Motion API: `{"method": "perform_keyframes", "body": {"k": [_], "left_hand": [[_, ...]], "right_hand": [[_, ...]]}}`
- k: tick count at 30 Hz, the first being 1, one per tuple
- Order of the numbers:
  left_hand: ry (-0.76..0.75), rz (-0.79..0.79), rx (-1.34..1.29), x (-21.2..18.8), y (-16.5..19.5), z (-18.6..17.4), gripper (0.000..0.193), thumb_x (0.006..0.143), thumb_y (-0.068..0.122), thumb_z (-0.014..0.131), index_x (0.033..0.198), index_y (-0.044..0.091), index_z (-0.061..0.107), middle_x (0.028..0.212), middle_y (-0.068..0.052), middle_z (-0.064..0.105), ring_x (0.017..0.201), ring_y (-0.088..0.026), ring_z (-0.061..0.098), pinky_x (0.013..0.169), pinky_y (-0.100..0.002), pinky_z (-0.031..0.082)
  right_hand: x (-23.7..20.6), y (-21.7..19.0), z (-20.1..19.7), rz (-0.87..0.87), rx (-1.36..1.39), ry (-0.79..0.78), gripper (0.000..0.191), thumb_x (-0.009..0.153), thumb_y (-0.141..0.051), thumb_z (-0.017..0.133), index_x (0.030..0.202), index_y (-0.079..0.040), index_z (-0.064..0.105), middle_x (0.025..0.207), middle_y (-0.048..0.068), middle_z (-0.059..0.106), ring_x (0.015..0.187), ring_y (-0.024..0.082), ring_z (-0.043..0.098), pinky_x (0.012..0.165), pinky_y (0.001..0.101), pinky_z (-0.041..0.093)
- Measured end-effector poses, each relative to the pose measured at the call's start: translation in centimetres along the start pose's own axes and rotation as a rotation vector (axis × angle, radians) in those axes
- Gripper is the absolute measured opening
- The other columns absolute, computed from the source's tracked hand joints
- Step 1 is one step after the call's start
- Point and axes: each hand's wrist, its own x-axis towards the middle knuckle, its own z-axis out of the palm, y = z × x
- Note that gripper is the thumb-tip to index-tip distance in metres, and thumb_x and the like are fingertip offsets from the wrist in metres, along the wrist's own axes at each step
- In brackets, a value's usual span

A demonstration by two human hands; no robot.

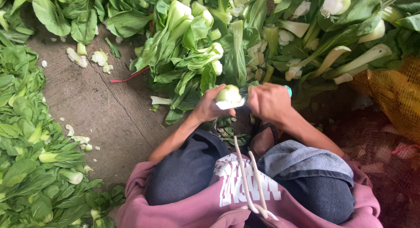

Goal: The person trims the base of bok choy stalks using a knife and discards the cut ends. They handle the vegetables one at a time, cutting and placing them aside.

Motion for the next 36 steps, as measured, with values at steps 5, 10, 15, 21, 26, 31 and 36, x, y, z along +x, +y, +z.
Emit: {"method": "perform_keyframes", "body": {"k": [5, 10, 15, 21, 26, 31, 36], "left_hand": [[-0.080, -0.121, -0.204, -0.1, -0.7, 0.9, 0.094, 0.076, 0.076, 0.073, 0.129, 0.000, 0.061, 0.108, -0.007, 0.070, 0.095, -0.017, 0.069, 0.086, -0.030, 0.059], [0.047, -0.208, -0.420, -0.1, -1.6, 2.1, 0.095, 0.084, 0.082, 0.051, 0.141, 0.007, 0.037, 0.111, -0.006, 0.064, 0.090, -0.014, 0.068, 0.079, -0.029, 0.060], [0.074, -0.103, -0.319, 0.6, -3.3, 3.4, 0.066, 0.109, 0.065, 0.035, 0.141, 0.008, 0.034, 0.122, -0.004, 0.055, 0.106, -0.012, 0.060, 0.090, -0.027, 0.054], [0.339, -0.283, -0.258, 0.1, -4.3, 3.9, 0.029, 0.114, 0.030, 0.056, 0.106, 0.002, 0.060, 0.077, 0.001, 0.053, 0.068, -0.006, 0.047, 0.061, -0.021, 0.039], [0.137, -0.328, -0.365, 0.6, -2.8, 2.8, 0.028, 0.104, 0.030, 0.068, 0.112, 0.004, 0.064, 0.081, 0.008, 0.060, 0.069, -0.001, 0.048, 0.061, -0.018, 0.041], [-0.092, -0.426, -0.333, 0.7, -1.7, 1.4, 0.028, 0.091, 0.025, 0.081, 0.107, 0.004, 0.073, 0.082, 0.004, 0.064, 0.070, -0.003, 0.052, 0.060, -0.020, 0.041], [0.056, 0.205, 0.687, 0.3, -3.6, 0.2, 0.028, 0.086, 0.032, 0.082, 0.102, 0.009, 0.075, 0.105, -0.011, 0.071, 0.102, -0.025, 0.063, 0.083, -0.037, 0.056]], "right_hand": [[-1.1, 4.8, 2.4, 0.276, -0.039, 0.047, 0.044, 0.108, -0.029, 0.041, 0.072, -0.012, 0.060, 0.065, 0.013, 0.060, 0.057, 0.033, 0.056, 0.057, 0.0479, 0.048], [-1.6, 5.3, 2.6, 0.537, 0.846, -0.182, 0.060, 0.116, -0.048, 0.029, 0.079, -0.007, 0.055, 0.071, 0.005, 0.054, 0.066, 0.022, 0.051, 0.066, 0.0402, 0.046], [-0.6, -0.5, 3.8, 0.217, 1.057, 0.124, 0.060, 0.084, -0.031, 0.086, 0.122, -0.001, 0.051, 0.105, 0.003, 0.060, 0.097, 0.015, 0.058, 0.082, 0.0289, 0.050], [-0.3, 1.7, 0.2, 0.402, 0.691, 0.048, 0.062, 0.067, -0.030, 0.096, 0.110, -0.001, 0.062, 0.096, 0.004, 0.068, 0.087, 0.013, 0.066, 0.078, 0.0278, 0.055], [-1.5, 3.2, -1.4, 0.483, 0.768, -0.028, 0.060, 0.067, -0.030, 0.094, 0.113, -0.003, 0.066, 0.096, 0.005, 0.072, 0.089, 0.010, 0.066, 0.083, 0.0289, 0.055], [-2.0, 4.3, -1.1, 0.380, 0.137, 0.086, 0.067, 0.060, -0.023, 0.101, 0.111, 0.000, 0.064, 0.099, 0.013, 0.067, 0.086, 0.025, 0.071, 0.076, 0.0398, 0.054], [-3.6, 7.3, -1.7, 0.554, 1.090, 0.154, 0.057, 0.070, -0.019, 0.093, 0.110, -0.005, 0.054, 0.098, 0.002, 0.066, 0.091, 0.012, 0.069, 0.082, 0.0320, 0.063]]}}
